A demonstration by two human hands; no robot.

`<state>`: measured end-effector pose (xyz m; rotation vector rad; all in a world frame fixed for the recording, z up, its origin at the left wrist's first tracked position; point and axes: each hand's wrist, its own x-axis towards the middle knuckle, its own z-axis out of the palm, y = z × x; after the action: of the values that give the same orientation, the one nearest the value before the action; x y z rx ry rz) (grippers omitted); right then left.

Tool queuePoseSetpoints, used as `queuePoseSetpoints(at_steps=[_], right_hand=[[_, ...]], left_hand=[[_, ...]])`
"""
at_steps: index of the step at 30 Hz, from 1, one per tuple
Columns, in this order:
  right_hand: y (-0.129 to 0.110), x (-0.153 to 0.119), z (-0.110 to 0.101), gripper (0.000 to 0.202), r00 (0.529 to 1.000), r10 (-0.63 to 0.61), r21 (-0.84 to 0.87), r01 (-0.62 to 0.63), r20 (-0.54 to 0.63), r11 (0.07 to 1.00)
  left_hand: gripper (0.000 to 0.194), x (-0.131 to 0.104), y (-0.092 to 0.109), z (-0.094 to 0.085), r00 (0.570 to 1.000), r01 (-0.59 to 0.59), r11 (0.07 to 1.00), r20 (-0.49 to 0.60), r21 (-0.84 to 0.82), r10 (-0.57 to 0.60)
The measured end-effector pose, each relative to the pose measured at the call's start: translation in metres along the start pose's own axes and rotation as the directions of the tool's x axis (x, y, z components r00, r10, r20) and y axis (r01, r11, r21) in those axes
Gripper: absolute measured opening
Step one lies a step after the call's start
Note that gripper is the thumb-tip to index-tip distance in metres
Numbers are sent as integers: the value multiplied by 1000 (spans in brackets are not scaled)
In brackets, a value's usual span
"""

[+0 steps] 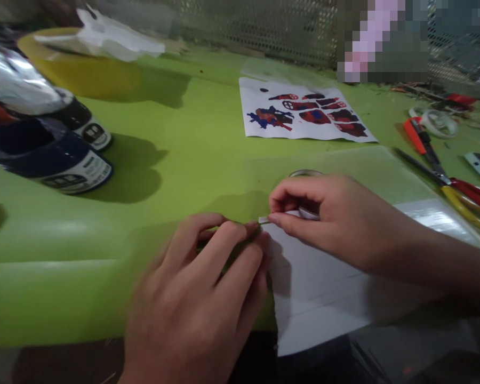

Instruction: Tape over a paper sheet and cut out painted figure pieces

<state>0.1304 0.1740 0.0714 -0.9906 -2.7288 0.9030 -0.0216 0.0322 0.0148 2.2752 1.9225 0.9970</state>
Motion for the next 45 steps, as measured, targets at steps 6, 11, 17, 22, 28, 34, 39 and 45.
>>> queuePoseSetpoints(at_steps=[6,11,17,22,28,34,39,45], right_hand=[[3,-1,-1,11,1000,-19,1,19,8,1000],[2,0,-1,10,999,-29,-27,29,22,999],[0,0,0,11,1000,-26,-53,26,3,998],[2,-2,0,11,1000,-14,-41,14,-3,999],[3,-3,1,10,1000,-14,-54,14,0,998],[3,-2,1,11,1000,-12,-62,13,4,998],[2,-2,0,11,1000,-9,-70,10,14,997],[3,-1,-1,11,999,-48,-69,49,15,996]], left_hand=[[16,-1,1,0,1000,11,1000,-5,8,-11],[15,-1,1,1,999,12,1000,-49,13,-11],[15,-2,2,1,998,28,999,-58,-26,-30],[13,-2,2,1,998,28,1000,-61,-10,-29],[15,-1,3,0,998,43,999,-49,-7,-43],[14,-1,3,0,997,57,998,-49,-3,-57],[14,-1,4,2,996,78,997,-53,-10,-78],[15,-1,2,1,999,36,999,-39,25,-35]])
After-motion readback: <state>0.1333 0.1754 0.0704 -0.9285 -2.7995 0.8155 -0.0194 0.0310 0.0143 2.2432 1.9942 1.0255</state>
